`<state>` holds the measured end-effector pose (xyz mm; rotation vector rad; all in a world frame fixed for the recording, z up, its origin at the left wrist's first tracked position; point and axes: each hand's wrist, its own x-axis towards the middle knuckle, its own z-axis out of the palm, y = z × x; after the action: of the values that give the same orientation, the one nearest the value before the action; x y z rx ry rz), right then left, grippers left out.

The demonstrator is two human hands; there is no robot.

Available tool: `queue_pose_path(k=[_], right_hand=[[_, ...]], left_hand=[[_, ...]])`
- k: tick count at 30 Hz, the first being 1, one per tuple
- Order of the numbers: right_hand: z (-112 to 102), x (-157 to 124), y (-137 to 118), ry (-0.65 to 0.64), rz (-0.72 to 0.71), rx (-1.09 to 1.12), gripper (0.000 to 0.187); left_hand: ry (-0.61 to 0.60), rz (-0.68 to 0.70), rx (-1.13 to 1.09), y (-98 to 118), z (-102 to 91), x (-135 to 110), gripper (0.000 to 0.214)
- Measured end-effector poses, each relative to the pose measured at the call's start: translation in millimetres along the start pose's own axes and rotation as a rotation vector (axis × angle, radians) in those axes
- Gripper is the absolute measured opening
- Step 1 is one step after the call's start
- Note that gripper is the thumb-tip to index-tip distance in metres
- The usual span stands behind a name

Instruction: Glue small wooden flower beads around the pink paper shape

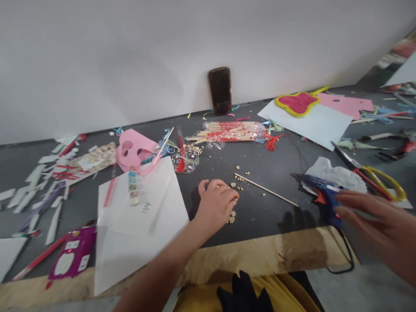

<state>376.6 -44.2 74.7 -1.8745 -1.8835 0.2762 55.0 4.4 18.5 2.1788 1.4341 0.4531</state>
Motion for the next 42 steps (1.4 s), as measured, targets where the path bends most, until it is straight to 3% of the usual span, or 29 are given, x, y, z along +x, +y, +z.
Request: queue_pose_path(k=[3, 7, 13, 19, 21, 28, 42], right_hand=[[25.2, 10.0, -30.8, -0.061, -0.093, -0.137, 0.04], [52.7, 21.7, -37.8, -0.157, -0.075, -0.127, 0.03], [79.1, 32.9, -45.6, -0.063, -0.405, -0.248, 0.036], [93.1, 35.9, -65.1, -0.139, -0.293, -0.084, 0.028], [98.9, 36.4, -69.9, -0.135, -0.328, -0.058, 0.019], [115.1, 33.9, -91.8, -0.205, -0.45, -0.042, 0.02], [139.1, 24.5, -103.5, -0.334, -0.436, -0.099, 0.016]], left_hand=[[-0.004, 0.003, 0.025, -5.2, -6.5, -3.2, 0.018], [0.085, -0.076, 0.098, -19.1, -22.9, -10.1, 0.019], [0.227, -0.222, 0.241, -36.8, -37.9, -24.2, 0.016], [0.152, -0.251, 0.224, -38.3, -35.5, -36.2, 0.014], [0.105, -0.243, 0.185, -35.4, -31.1, -37.7, 0.01], [0.055, -0.228, 0.152, -29.7, -20.7, -37.2, 0.016], [0.052, -0.231, 0.158, -30.2, -19.7, -35.6, 0.016]])
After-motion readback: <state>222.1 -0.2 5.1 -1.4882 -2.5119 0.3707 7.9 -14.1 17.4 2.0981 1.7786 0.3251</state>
